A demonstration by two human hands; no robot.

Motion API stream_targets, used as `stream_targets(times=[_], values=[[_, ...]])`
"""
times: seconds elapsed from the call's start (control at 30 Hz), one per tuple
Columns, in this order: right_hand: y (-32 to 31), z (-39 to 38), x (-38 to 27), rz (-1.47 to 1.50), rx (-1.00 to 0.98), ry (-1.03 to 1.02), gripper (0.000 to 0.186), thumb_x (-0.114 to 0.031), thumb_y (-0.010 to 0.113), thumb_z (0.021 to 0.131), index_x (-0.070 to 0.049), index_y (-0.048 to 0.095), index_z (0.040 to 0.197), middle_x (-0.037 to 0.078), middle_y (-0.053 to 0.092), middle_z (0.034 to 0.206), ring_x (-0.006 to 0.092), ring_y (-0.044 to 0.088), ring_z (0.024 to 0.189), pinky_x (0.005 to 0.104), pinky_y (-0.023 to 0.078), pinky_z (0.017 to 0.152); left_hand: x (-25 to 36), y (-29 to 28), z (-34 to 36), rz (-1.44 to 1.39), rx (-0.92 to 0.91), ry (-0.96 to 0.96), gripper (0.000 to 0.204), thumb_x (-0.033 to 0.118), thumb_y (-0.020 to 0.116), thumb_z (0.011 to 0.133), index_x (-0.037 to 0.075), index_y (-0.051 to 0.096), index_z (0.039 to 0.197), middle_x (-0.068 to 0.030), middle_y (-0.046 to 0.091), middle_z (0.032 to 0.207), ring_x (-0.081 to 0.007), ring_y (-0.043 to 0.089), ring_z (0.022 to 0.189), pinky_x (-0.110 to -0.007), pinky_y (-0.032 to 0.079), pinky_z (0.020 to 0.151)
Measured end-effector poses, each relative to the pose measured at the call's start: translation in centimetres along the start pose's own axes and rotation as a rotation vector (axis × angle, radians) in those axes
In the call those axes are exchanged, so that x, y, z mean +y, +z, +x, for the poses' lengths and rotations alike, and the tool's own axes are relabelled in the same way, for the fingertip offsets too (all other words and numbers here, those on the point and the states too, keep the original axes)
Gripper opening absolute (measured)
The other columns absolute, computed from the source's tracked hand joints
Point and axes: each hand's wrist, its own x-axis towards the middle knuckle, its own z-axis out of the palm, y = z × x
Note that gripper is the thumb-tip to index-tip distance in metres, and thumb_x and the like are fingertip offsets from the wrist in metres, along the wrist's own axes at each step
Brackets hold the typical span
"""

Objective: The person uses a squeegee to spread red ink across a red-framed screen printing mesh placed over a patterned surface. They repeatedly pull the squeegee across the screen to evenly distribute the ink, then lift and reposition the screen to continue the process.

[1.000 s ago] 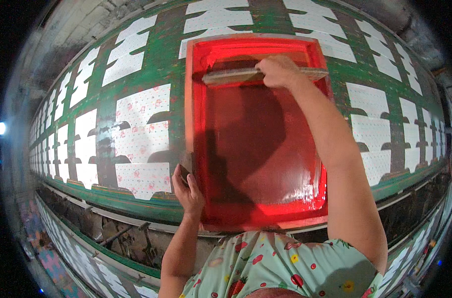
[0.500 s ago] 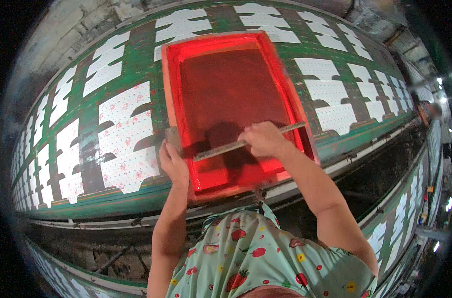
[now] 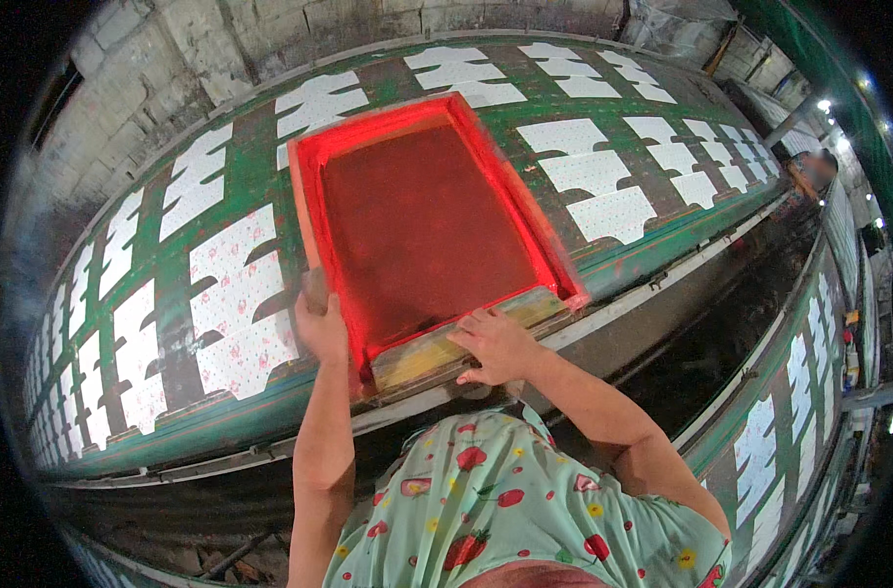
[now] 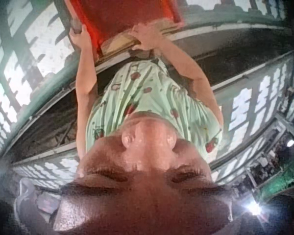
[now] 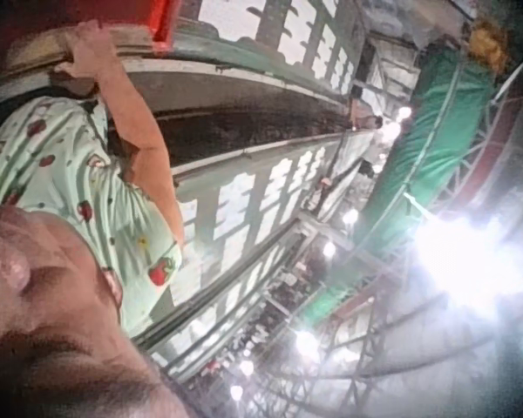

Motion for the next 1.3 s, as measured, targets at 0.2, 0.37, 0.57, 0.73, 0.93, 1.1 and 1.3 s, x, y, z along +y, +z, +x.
stream_targets(times=[0.2, 0.37, 0.57, 0.73, 0.93, 1.1, 1.3], values=[[-0.8, -5.1, 2.5, 0.138, 0.061, -0.115, 0.073, -0.061, 0.077, 0.096, -0.009, 0.072, 0.146, 0.015, 0.069, 0.15, 0.0352, 0.062, 0.143, 0.0553, 0.048, 0.119, 0.6, -0.5, -0.2, 0.129, -0.025, -0.055, 0.054, 0.026, 0.095, 0.086, -0.004, 0.077, 0.127, -0.0245, 0.082, 0.114, -0.0413, 0.079, 0.107, -0.049, 0.06, 0.098], [-3.1, -11.9, 10.3, 0.2, 0.312, 0.006, 0.045, -0.043, 0.08, 0.099, -0.009, 0.081, 0.129, 0.012, 0.079, 0.135, 0.0346, 0.07, 0.133, 0.0537, 0.055, 0.113, -0.8, 0.3, 0.6, 0.153, -0.022, -0.056, 0.049, 0.025, 0.095, 0.085, -0.003, 0.079, 0.122, -0.0231, 0.083, 0.11, -0.0396, 0.08, 0.101, -0.05, 0.06, 0.095], [-4.2, -16.5, 18.4, 0.347, 0.547, 0.37, 0.032, -0.013, 0.083, 0.093, -0.008, 0.082, 0.124, 0.015, 0.08, 0.13, 0.0376, 0.071, 0.125, 0.0504, 0.059, 0.107, -3.0, 1.3, 1.6, -0.081, -0.044, -0.001, 0.037, 0.016, 0.093, 0.087, -0.005, 0.081, 0.116, -0.0195, 0.085, 0.107, -0.0302, 0.081, 0.094, -0.048, 0.062, 0.09], [-2.9, -14.9, 20.7, 0.22, 0.34, 0.479, 0.05, -0.019, 0.083, 0.096, -0.011, 0.072, 0.144, 0.019, 0.075, 0.14, 0.0413, 0.068, 0.13, 0.0519, 0.056, 0.111, -2.6, 1.2, 1.4, -0.207, -0.15, -0.161, 0.025, 0.002, 0.073, 0.098, -0.003, 0.076, 0.123, -0.013, 0.081, 0.118, -0.0254, 0.08, 0.094, -0.041, 0.064, 0.083], [-1.4, -10.0, 20.8, 0.381, 0.265, 0.629, 0.071, -0.022, 0.084, 0.096, -0.012, 0.057, 0.16, 0.024, 0.071, 0.139, 0.0468, 0.066, 0.131, 0.0538, 0.056, 0.112, -4.1, 1.7, 1.6, -0.255, -0.04, -0.176, 0.027, 0.009, 0.086, 0.093, -0.003, 0.079, 0.116, -0.0107, 0.082, 0.102, -0.0239, 0.074, 0.088, -0.041, 0.059, 0.084], [-1.7, -7.7, 21.2, 0.329, 0.24, 0.721, 0.082, -0.019, 0.087, 0.091, -0.017, 0.051, 0.166, 0.025, 0.069, 0.14, 0.0482, 0.067, 0.127, 0.0549, 0.057, 0.107, -5.2, 1.9, 1.7, -0.36, -0.084, -0.172, 0.022, 0.012, 0.088, 0.093, -0.002, 0.077, 0.107, -0.0093, 0.08, 0.098, -0.023, 0.071, 0.085, -0.042, 0.058, 0.082], [-0.7, -6.1, 21.7, 0.241, 0.308, 0.73, 0.077, -0.008, 0.081, 0.089, -0.017, 0.057, 0.161, 0.025, 0.071, 0.128, 0.0492, 0.069, 0.119, 0.0559, 0.059, 0.104, -2.8, 0.8, 0.7, -0.047, -0.028, -0.174, 0.021, 0.014, 0.09, 0.093, -0.002, 0.079, 0.101, -0.0088, 0.08, 0.092, -0.0211, 0.071, 0.08, -0.041, 0.057, 0.08]])
